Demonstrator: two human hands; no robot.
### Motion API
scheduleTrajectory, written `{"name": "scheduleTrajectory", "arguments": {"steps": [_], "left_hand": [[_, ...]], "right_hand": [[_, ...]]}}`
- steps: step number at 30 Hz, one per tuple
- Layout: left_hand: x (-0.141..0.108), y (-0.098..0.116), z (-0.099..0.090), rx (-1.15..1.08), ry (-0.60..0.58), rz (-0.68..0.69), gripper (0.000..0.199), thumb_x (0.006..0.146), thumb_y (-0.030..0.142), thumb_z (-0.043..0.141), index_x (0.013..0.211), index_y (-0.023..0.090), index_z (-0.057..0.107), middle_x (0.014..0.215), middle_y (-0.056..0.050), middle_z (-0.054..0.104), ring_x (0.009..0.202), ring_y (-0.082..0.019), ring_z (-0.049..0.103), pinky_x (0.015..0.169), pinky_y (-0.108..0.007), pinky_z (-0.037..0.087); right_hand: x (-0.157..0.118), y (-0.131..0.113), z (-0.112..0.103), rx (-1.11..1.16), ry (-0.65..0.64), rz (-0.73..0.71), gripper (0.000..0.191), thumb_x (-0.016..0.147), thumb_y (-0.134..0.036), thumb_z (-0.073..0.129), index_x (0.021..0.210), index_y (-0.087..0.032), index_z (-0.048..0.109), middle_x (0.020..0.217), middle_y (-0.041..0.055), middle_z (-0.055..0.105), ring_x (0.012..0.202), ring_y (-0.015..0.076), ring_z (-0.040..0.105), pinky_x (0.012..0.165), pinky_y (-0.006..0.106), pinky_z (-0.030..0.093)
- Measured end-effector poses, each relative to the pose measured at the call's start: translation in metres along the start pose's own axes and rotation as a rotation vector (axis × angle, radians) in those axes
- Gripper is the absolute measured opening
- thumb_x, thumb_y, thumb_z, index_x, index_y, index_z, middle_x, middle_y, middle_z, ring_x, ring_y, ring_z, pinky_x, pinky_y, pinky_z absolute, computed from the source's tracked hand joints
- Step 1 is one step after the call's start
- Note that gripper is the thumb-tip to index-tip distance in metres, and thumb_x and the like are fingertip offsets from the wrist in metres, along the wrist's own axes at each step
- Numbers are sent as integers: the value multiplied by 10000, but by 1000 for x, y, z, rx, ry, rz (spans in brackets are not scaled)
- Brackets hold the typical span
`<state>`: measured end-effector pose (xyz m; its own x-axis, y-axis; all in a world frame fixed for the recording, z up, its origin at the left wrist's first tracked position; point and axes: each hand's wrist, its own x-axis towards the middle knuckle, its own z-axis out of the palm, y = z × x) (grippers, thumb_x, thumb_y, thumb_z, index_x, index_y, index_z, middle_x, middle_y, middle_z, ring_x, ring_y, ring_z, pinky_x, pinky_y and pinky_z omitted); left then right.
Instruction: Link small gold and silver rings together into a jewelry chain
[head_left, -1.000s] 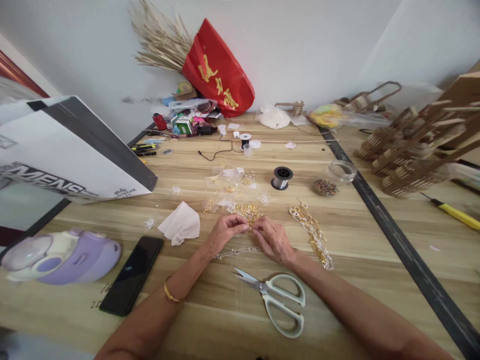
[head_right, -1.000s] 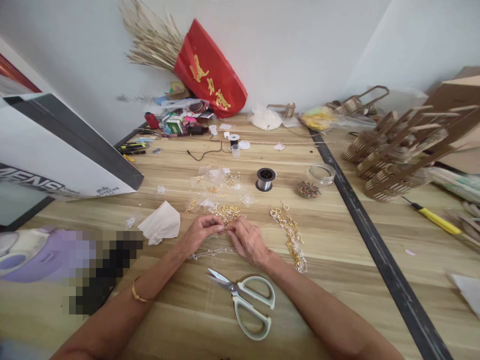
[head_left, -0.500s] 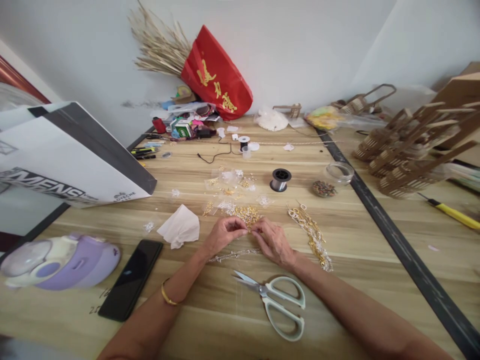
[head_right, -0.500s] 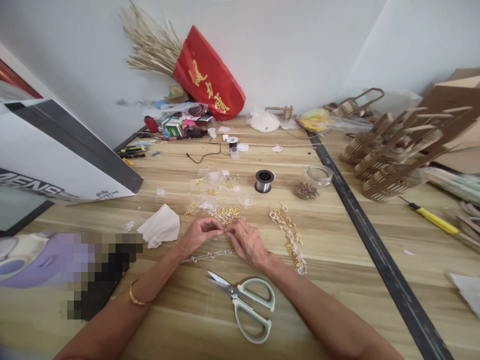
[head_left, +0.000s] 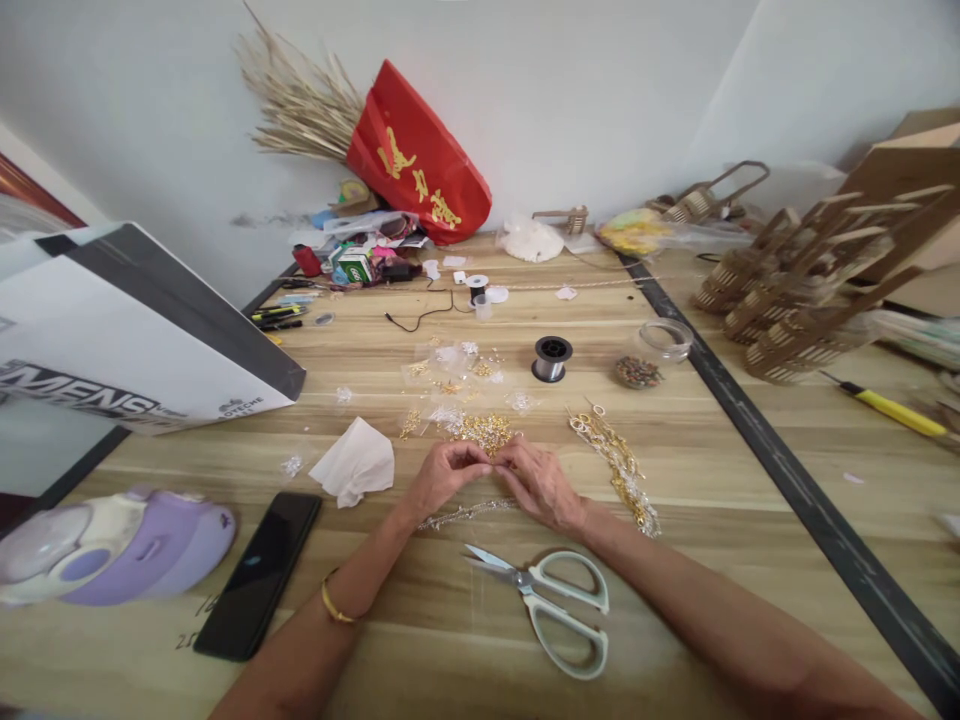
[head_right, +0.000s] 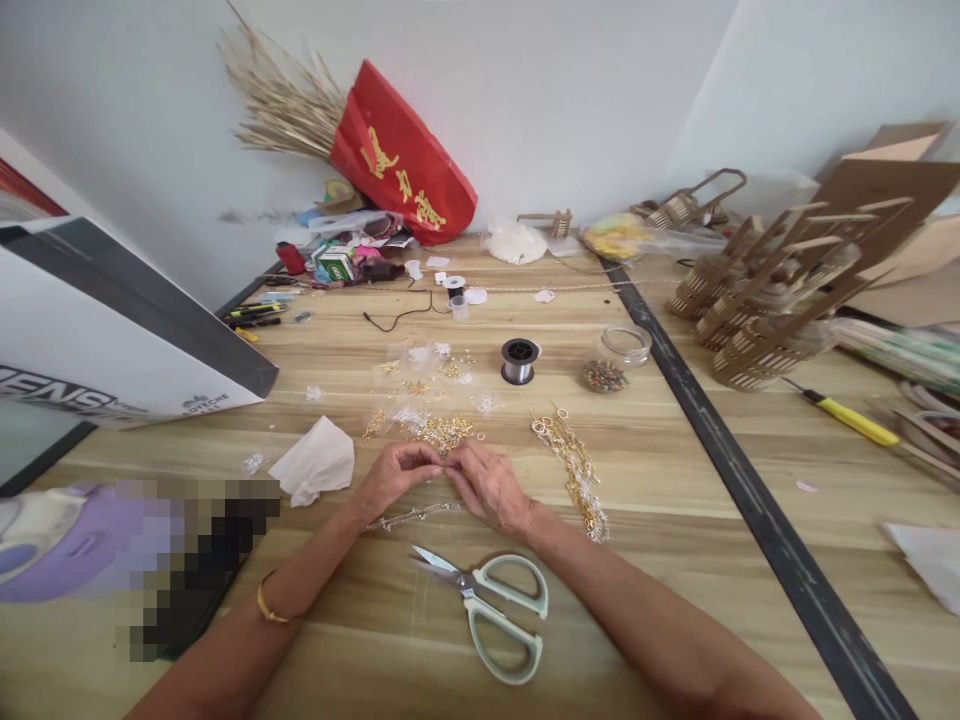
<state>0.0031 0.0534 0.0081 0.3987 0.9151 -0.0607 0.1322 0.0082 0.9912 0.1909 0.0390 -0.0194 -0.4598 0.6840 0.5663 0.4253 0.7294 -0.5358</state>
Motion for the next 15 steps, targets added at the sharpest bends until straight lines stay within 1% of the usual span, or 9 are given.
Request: {"name": "scheduleTrajectory", "arguments": {"steps": [7,12,15], "left_hand": [[1,0,-1,19,17,-24,195,685,312,729,699,127,668,673,-7,640,661,-120,550,655,-226,417],[2,-1,0,24,38,-16,216,669,329,739,670,126,664,651,-5,640,646,-121,547,651,-228,419],[1,0,0,38,43,-10,230,677,346,731,676,126,663,659,-12,643,654,-127,551,658,-234,423]], "right_hand": [[0,1,0,2,-9,-20,106,920,-170,435,999,-201,500,862,57,580,756,165,559,651,285,473],[0,-1,0,0,-12,-10,188,896,-187,486,1083,-205,480,976,87,589,878,191,583,733,315,498],[0,-1,-1,12,-16,-15,195,901,-185,480,1095,-207,480,982,85,591,881,185,585,734,307,498]]}}
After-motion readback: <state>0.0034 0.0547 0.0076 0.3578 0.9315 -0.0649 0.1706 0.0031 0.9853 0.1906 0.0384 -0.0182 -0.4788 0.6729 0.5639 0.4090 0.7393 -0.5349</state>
